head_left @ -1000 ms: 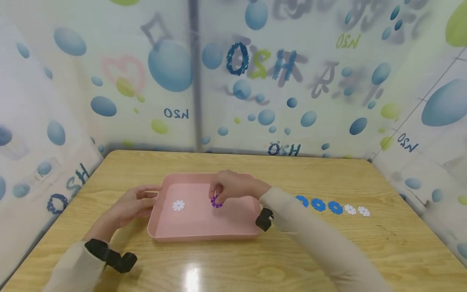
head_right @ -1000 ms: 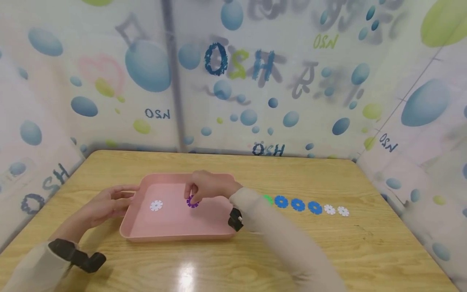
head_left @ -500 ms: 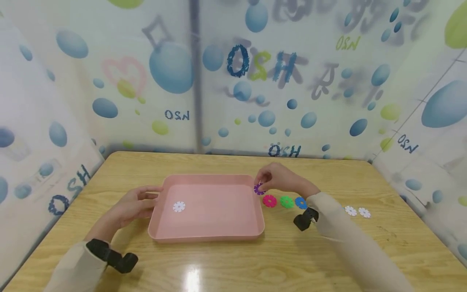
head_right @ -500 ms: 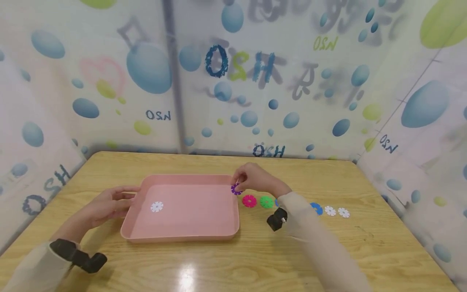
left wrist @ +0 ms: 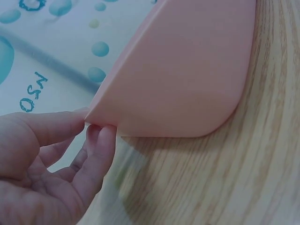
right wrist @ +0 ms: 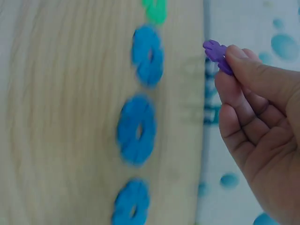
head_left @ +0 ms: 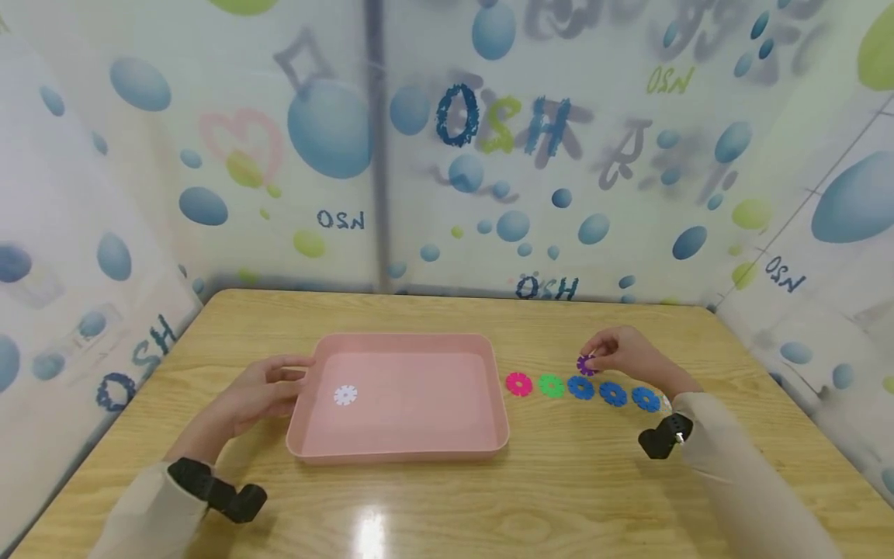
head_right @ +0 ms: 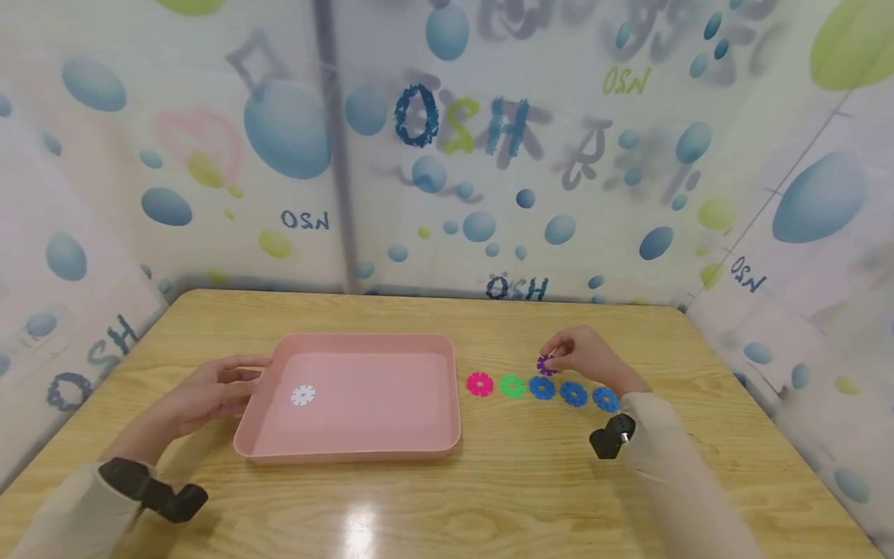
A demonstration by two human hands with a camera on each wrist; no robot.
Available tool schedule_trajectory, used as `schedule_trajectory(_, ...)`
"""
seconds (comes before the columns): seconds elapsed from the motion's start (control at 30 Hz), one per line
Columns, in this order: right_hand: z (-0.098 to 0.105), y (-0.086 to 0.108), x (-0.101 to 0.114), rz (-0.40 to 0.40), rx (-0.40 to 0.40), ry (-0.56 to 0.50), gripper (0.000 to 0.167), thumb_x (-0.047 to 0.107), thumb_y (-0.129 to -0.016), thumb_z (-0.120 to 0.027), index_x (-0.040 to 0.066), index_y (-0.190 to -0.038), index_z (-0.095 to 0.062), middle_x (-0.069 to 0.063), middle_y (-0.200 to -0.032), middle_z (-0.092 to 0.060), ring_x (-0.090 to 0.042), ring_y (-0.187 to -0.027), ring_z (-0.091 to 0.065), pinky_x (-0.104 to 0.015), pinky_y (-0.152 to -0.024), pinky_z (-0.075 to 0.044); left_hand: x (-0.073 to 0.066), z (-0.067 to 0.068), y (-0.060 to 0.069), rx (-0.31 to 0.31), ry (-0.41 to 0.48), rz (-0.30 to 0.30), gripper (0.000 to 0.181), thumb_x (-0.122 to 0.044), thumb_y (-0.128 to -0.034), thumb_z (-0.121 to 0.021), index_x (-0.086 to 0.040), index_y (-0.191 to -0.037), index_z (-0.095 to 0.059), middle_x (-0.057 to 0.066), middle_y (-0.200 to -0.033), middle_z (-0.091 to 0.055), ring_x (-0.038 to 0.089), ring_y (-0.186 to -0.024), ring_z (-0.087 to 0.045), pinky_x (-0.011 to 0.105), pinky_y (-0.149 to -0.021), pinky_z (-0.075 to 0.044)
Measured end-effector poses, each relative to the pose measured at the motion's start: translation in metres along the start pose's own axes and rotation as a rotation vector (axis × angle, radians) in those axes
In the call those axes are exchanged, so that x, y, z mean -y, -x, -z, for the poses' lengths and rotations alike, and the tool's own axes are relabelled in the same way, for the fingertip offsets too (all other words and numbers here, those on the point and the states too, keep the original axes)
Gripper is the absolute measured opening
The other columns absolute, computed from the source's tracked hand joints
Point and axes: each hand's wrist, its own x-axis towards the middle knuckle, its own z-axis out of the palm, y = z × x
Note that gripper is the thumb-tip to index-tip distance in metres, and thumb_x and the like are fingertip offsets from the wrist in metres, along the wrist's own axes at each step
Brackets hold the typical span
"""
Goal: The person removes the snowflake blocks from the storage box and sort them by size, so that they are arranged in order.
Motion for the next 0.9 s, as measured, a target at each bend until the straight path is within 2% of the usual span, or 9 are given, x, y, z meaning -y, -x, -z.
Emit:
schedule_trajectory(0.23,0.021,0.032,-0.045,-0.101,-0.093,-0.021,0.023,0.004,-0.084,-0.065,-0.012,-0.099,-0.061,-0.008,-0.077,-0.064,-0.018,-0.069,-0.063,-0.025,-0.062,-0.054,0.002,0.002,0.0,0.004,0.01,-0.009,0.053,-0.013,-0.0922,-0.055,0.004,-0.137,-0.033,0.03,-0.13,-0.037,0.023,-0.1,-0.057,0.035,-0.083,-0.051)
schedule_trajectory(0.43,0.034,0.056,-0.065,-0.163,-0.148,-0.009,0.03,0.01,-0.084,-0.066,-0.014,-0.102,-0.059,-0.01,-0.078,-0.063,-0.014,-0.068,-0.061,-0.024,-0.061,-0.052,0.001,0.002,0.001,0.008,0.017,-0.012,0.052,-0.012,-0.0925,-0.055,0.004,-0.137,-0.033,0.03,-0.13,-0.037,0.023,-0.1,-0.058,0.035,-0.082,-0.051)
schedule_trajectory(0.57,0.041,0.07,-0.077,-0.204,-0.178,0.057,0.034,0.015,-0.084,-0.067,-0.013,-0.102,-0.06,-0.007,-0.08,-0.062,-0.01,-0.067,-0.056,-0.024,-0.058,-0.049,0.002,0.002,0.001,0.004,0.011,-0.011,0.053,-0.013,-0.0924,-0.055,0.003,-0.137,-0.033,0.029,-0.13,-0.038,0.023,-0.1,-0.058,0.035,-0.082,-0.051)
schedule_trajectory(0.7,0.048,0.083,-0.088,-0.229,-0.207,0.083,0.036,0.015,-0.083,-0.068,-0.014,-0.103,-0.059,-0.006,-0.081,-0.063,-0.007,-0.065,-0.054,-0.024,-0.056,-0.049,0.004,0.002,0.001,-0.003,0.001,-0.005,0.053,-0.014,-0.0922,-0.055,0.002,-0.137,-0.034,0.029,-0.13,-0.037,0.024,-0.101,-0.057,0.035,-0.083,-0.051)
schedule_trajectory(0.9,0.063,0.104,-0.109,-0.282,-0.183,0.011,0.043,0.013,-0.085,-0.066,-0.021,-0.109,-0.053,-0.007,-0.084,-0.064,-0.005,-0.069,-0.058,-0.025,-0.062,-0.054,0.005,0.003,0.001,-0.005,-0.002,-0.003,0.053,-0.015,-0.092,-0.056,0.002,-0.137,-0.034,0.029,-0.13,-0.037,0.024,-0.102,-0.057,0.034,-0.083,-0.05)
